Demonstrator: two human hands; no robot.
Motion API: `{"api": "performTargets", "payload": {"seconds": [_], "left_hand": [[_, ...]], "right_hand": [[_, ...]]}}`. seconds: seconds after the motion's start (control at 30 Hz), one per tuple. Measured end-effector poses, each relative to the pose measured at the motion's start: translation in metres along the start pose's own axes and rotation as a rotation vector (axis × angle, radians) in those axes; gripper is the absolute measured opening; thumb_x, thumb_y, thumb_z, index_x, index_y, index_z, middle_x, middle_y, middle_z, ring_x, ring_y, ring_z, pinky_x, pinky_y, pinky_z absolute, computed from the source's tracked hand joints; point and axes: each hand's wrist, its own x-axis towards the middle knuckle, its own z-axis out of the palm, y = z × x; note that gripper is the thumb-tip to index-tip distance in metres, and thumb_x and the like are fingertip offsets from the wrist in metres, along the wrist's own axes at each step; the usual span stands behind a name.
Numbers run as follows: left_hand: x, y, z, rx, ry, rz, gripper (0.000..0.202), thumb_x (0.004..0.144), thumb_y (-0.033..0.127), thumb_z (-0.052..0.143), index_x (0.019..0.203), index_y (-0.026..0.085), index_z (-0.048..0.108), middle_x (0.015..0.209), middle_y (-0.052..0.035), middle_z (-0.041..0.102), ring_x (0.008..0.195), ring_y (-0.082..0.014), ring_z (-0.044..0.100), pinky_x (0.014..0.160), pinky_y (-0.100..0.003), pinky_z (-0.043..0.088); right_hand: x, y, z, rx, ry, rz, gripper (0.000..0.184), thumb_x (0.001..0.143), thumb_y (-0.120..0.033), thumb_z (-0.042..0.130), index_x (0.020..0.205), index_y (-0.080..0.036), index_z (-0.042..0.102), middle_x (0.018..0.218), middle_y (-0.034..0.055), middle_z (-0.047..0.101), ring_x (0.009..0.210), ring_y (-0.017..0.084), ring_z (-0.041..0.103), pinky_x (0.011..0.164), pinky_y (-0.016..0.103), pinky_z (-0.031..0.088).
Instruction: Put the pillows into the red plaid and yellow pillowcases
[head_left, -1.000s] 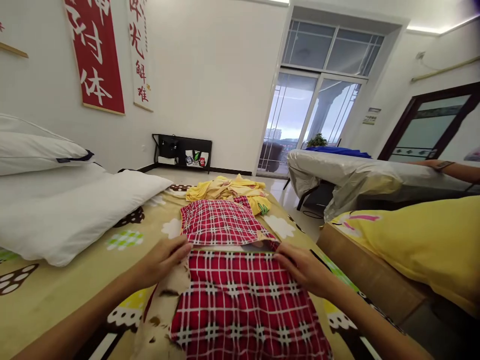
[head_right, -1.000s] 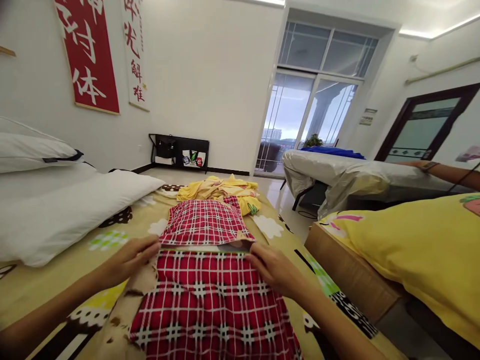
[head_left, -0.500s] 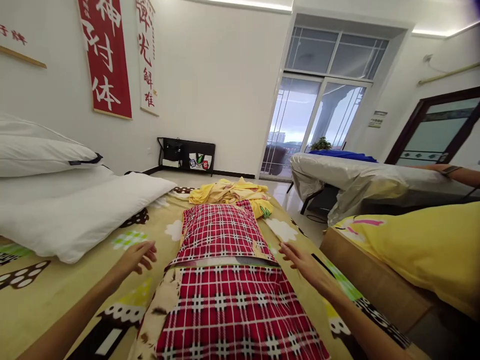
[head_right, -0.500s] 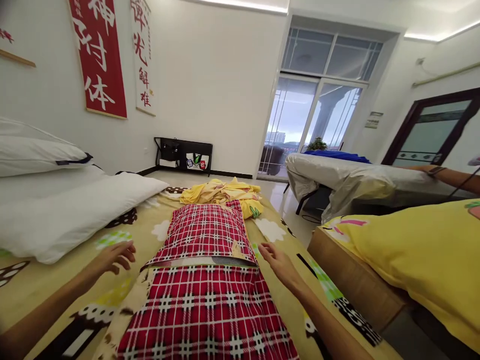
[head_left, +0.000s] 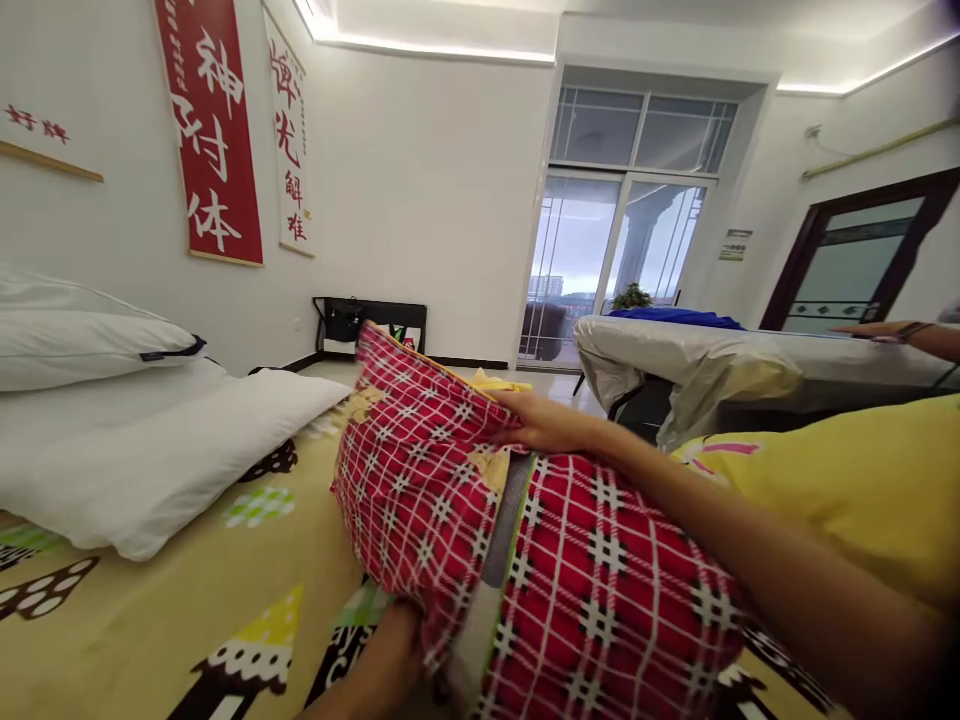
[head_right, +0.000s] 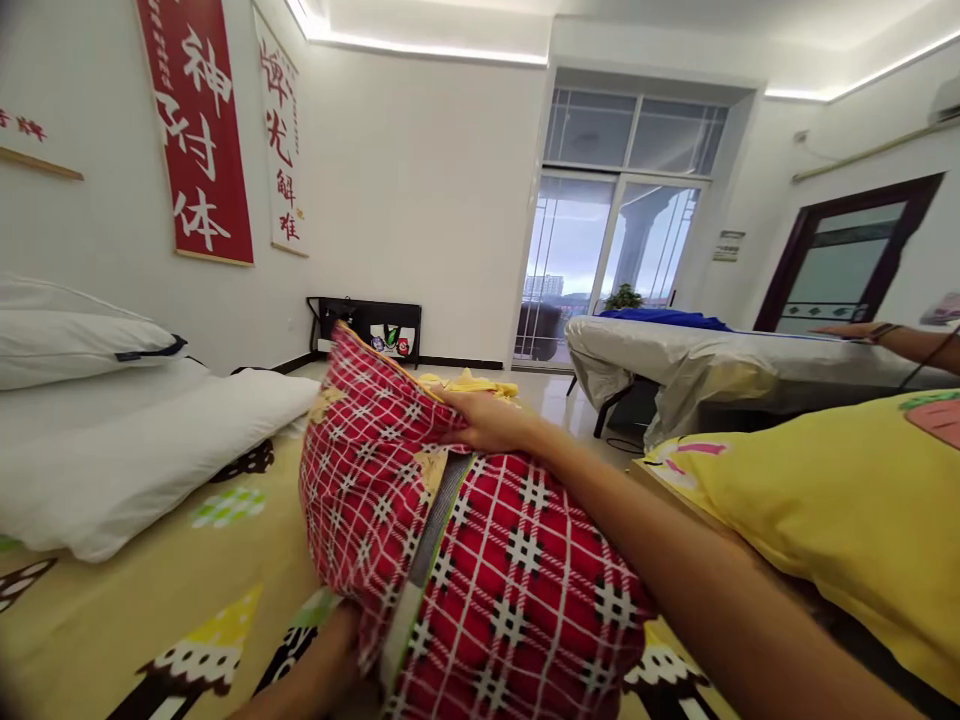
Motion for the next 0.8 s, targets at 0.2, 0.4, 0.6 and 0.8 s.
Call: {"api": "performTargets", "payload": {"seconds": [0.2,0.4,0.6,0.8], "left_hand": [[-0.007,0.048,-0.099,0.337,0.521,0.503,0.014,0.081,0.017,0.05,0.081,0.024,0.063,0.074,-0.0044,0.067,0.076,-0.022,0.062,0.075,-0.035,0.05],[0.047,0.005,-0.216,0.383,0.89,0.167,0.048,0.076,0.036,0.056,0.121,0.022,0.049,0.121,-0.0107,0.056,0.116,-0.0319,0.05,0.103,-0.051,0.035],[0.107,-0.049,-0.234,-0.362,0.742,-0.253,0.084,0.071,0.039,0.064,0.142,0.021,0.023,0.149,-0.0202,0.028,0.135,-0.0345,0.033,0.105,-0.051,0.034],[0.13,-0.047,-0.231,-0.546,0.782,-0.204,0.065,0.064,0.041,0.073,0.12,0.018,0.049,0.116,-0.0129,0.063,0.111,-0.0267,0.057,0.09,-0.036,0.047]], "right_hand": [[-0.024,-0.031,-0.061,-0.34,0.074,0.157,0.068,0.084,-0.04,0.058,0.145,-0.026,0.032,0.084,0.001,0.069,0.072,0.018,0.063,0.074,0.033,0.048],[-0.099,-0.019,-0.015,-0.241,-0.059,0.345,0.072,0.078,-0.057,0.061,0.141,-0.027,0.042,0.117,0.0101,0.065,0.101,0.031,0.062,0.09,0.045,0.047],[-0.173,-0.024,-0.009,-0.274,-0.052,0.435,0.088,0.068,-0.063,0.067,0.144,-0.041,0.028,0.141,0.0017,0.046,0.124,0.036,0.048,0.103,0.052,0.041],[-0.242,0.006,-0.02,-0.392,0.249,0.518,0.042,0.068,-0.052,0.064,0.109,-0.056,0.062,0.102,-0.0003,0.072,0.087,0.032,0.068,0.07,0.041,0.058]]}}
